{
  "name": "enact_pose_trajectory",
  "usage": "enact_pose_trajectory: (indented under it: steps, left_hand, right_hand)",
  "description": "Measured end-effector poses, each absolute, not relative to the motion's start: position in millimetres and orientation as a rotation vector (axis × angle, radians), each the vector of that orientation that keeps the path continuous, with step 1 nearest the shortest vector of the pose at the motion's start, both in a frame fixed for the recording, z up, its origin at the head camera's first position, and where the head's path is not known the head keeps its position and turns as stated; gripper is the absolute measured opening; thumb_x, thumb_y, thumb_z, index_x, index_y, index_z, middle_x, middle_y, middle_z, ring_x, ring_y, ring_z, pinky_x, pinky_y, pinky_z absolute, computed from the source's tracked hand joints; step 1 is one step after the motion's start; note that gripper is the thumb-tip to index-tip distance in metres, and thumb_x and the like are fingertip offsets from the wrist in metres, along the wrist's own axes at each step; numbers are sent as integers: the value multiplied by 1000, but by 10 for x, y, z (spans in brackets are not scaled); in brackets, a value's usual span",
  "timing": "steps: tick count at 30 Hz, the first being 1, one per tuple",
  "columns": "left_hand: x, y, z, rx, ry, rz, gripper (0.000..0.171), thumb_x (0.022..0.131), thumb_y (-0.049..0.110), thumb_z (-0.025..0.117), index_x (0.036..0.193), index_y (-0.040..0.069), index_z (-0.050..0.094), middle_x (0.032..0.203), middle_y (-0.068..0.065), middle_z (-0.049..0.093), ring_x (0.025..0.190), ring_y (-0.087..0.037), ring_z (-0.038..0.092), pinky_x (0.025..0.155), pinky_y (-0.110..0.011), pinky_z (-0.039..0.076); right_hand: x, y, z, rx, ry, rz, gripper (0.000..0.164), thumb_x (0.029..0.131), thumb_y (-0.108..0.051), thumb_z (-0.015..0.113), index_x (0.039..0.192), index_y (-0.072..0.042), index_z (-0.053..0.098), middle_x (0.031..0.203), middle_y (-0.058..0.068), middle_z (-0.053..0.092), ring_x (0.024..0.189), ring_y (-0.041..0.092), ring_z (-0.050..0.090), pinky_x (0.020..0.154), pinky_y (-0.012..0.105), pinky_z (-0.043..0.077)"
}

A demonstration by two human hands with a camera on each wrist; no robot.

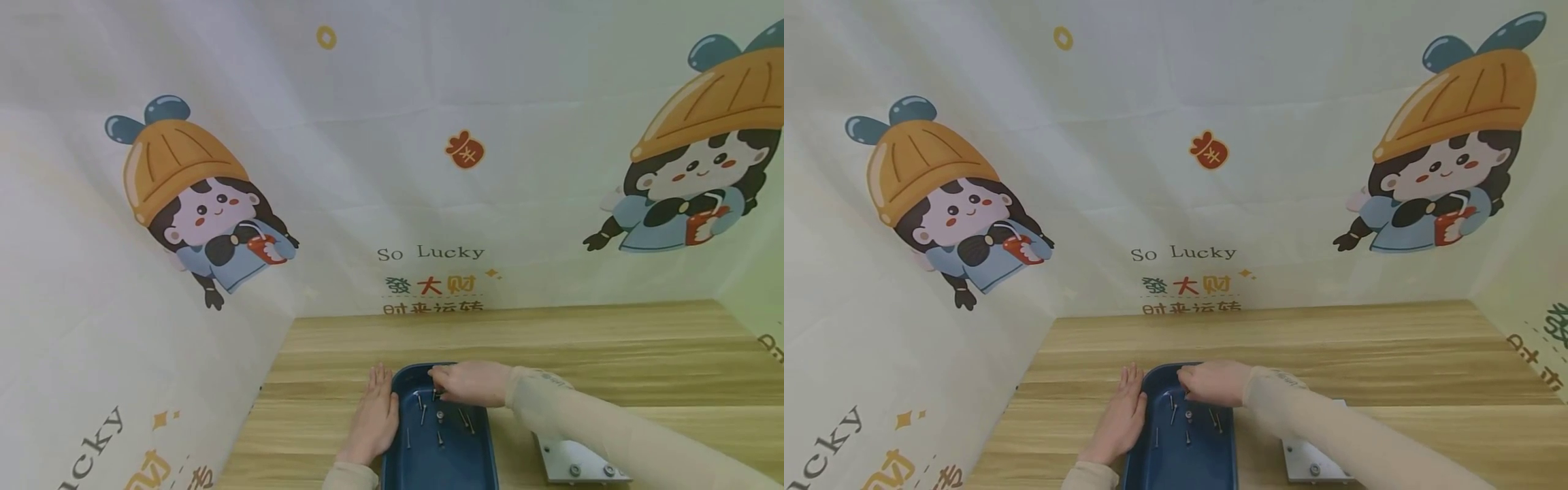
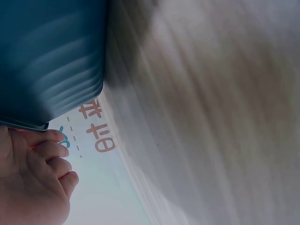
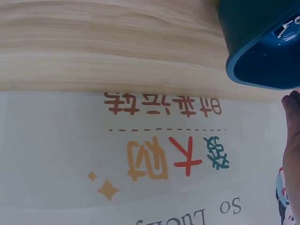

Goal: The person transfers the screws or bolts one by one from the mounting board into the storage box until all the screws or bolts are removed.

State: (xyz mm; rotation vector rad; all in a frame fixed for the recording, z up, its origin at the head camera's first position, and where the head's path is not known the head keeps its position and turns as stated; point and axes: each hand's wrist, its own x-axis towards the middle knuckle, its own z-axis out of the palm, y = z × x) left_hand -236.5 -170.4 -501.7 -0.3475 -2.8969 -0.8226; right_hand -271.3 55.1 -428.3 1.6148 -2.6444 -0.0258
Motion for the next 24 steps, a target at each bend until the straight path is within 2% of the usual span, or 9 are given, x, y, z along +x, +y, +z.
enact_pose_trajectory:
  steps: [4,11,19,24]
  left_hand:
    - [-2372,-1716,-5004,-340,-2899,-796,49,104,11,37,144,-16,36,156,-33,25,147,-47,20,119,-57,23]
    - [-2380,-1732,-4933,-349,-2899,-773,49,104,12,37,144,-16,35,157,-32,23,148,-46,18,120,-57,22]
    - [-2348,-1733,-4811,-387,-2880,-761,49,104,12,38,145,-15,35,156,-32,25,148,-46,18,120,-58,20]
    - [-2334,-1720,-4721,-417,-2874,-748,50,105,14,37,145,-15,33,156,-32,24,148,-46,18,120,-57,20]
  right_hand:
    - [-2703,605,-4263,1595,-2655,16,41,99,-25,59,130,2,54,108,2,71,90,7,69,76,17,56]
    - [-2684,833,-4216,1519,-2638,143,29,99,-21,59,119,1,60,118,11,69,99,18,70,83,27,58]
    - [-2501,1228,-4283,1337,-2768,433,47,100,-18,57,138,8,45,124,14,67,108,27,67,91,39,57]
    - [-2380,1429,-4289,1206,-2815,490,49,100,-19,57,138,10,45,125,17,66,107,32,68,90,43,57]
